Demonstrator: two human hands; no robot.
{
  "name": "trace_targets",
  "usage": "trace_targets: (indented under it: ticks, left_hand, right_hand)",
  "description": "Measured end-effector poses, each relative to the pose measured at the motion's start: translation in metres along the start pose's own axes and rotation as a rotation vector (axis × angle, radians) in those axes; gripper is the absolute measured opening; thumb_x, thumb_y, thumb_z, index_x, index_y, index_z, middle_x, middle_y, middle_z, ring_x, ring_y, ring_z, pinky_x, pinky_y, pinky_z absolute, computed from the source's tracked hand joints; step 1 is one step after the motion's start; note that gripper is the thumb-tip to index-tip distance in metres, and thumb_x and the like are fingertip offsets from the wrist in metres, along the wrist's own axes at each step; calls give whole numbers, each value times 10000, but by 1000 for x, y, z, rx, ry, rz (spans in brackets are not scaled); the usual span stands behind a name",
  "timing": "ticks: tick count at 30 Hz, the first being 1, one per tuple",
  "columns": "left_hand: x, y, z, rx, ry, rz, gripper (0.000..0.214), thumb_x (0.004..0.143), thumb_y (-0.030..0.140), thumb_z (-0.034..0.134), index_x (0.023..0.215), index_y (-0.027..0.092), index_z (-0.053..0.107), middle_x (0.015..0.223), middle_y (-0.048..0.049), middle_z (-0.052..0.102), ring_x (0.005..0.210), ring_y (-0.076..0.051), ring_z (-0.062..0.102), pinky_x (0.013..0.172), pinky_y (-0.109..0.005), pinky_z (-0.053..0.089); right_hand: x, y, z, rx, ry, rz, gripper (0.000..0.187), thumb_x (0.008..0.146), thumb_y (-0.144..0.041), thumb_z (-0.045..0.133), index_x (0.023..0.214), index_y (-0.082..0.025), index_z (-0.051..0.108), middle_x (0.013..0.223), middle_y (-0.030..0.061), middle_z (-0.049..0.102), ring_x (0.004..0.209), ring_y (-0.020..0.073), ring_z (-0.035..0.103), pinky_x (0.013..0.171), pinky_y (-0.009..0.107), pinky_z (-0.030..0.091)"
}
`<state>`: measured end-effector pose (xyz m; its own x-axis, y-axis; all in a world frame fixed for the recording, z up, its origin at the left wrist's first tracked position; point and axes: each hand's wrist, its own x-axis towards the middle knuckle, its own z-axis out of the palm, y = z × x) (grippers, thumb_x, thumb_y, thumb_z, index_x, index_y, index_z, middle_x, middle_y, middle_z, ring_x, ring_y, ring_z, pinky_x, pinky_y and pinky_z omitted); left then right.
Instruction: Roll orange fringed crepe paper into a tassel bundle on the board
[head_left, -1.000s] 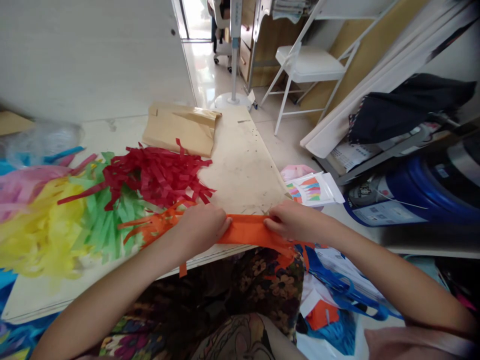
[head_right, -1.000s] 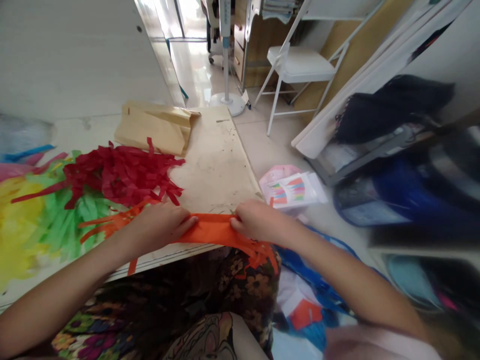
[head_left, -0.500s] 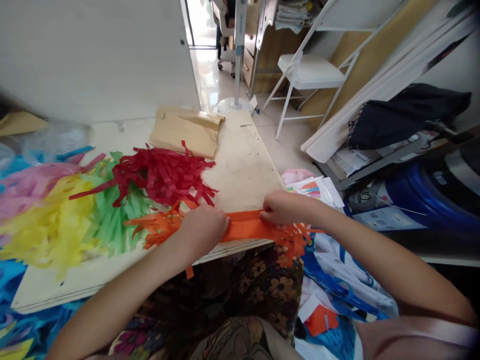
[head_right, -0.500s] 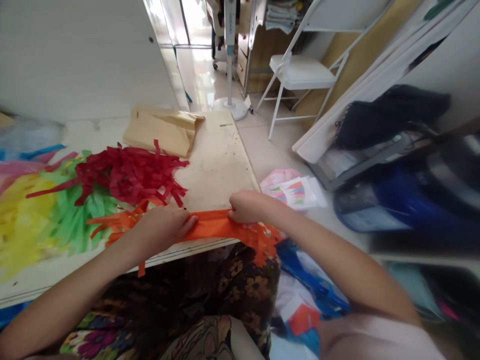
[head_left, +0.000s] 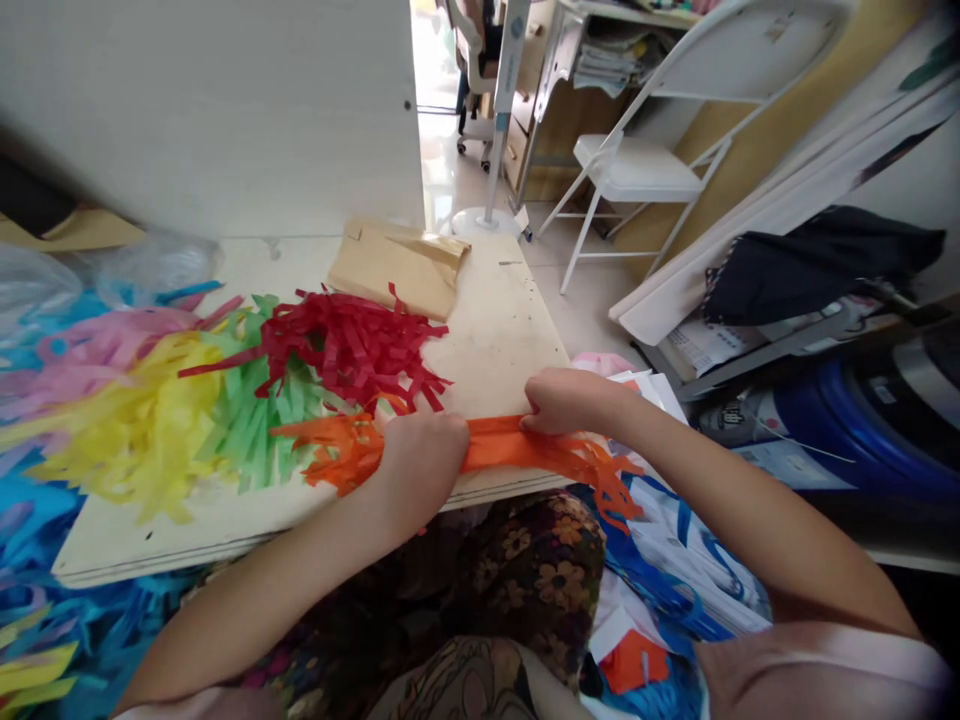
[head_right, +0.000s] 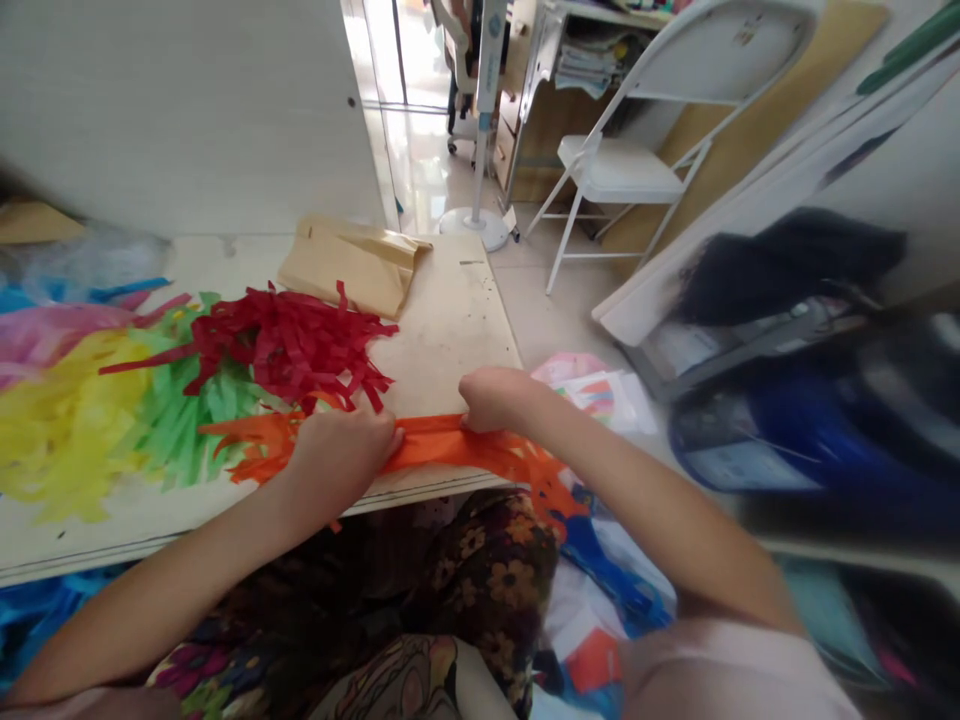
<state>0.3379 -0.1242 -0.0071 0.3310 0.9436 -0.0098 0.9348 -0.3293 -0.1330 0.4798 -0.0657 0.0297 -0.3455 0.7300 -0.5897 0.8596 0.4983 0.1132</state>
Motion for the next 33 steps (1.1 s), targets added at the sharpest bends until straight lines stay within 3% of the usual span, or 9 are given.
trace_targets:
  ticks: [4,7,9,13,20,26,33]
  left_hand:
    - [2,3,-3,44,230,56,209,727,79,364,706,108,570,598,-96,561,563,-232,546,479,-318,369]
    - [7,0,1,55,408,296,212,730,83,385,646,141,570,647,-57,572,672,-209,538,674,-373,367]
    - [10,-4,5,36,437,442,205,723,87,416,599,149,567,593,-24,558,663,-182,529,730,-362,342]
    - [9,-12,10,20,315,544,172,701,93,474,560,141,561,549,-7,551,637,-164,524,747,-333,318]
    - [-2,-17,0,-37,61,500,216,769,285,439,723,147,599,728,-47,596,722,-181,533,778,-335,300]
    - [-3,-17,-1,-26,29,509,373,684,467,496,813,129,586,778,-80,589,741,-210,534,801,-364,290]
    - [-14,-19,2,-61,46,527,257,776,362,402,944,232,546,855,-70,580,806,-208,533,799,-409,295]
  right_hand:
    - [-8,-20,-2,-103,131,118,203,698,-177,503,843,-91,615,808,149,621,753,233,580,533,262,396]
    - [-10,-36,4,-157,278,115,204,725,-79,428,846,-71,593,848,160,600,812,239,559,590,285,403]
    - [-9,-42,10,-173,330,27,193,728,-56,414,818,-72,584,823,147,599,806,226,557,621,287,402]
    - [-10,-43,23,-157,314,-71,163,720,-35,431,788,-83,571,750,112,602,737,189,570,596,250,403]
    - [-26,-29,39,-156,343,-147,164,679,7,447,739,-98,558,706,89,578,656,176,561,525,238,364]
    - [-33,-26,53,-149,505,-216,163,761,-133,380,743,-114,541,711,85,558,647,163,517,558,257,336]
    - [-43,-31,69,-121,573,-212,268,775,-298,397,999,-192,499,869,121,539,758,192,490,662,313,332]
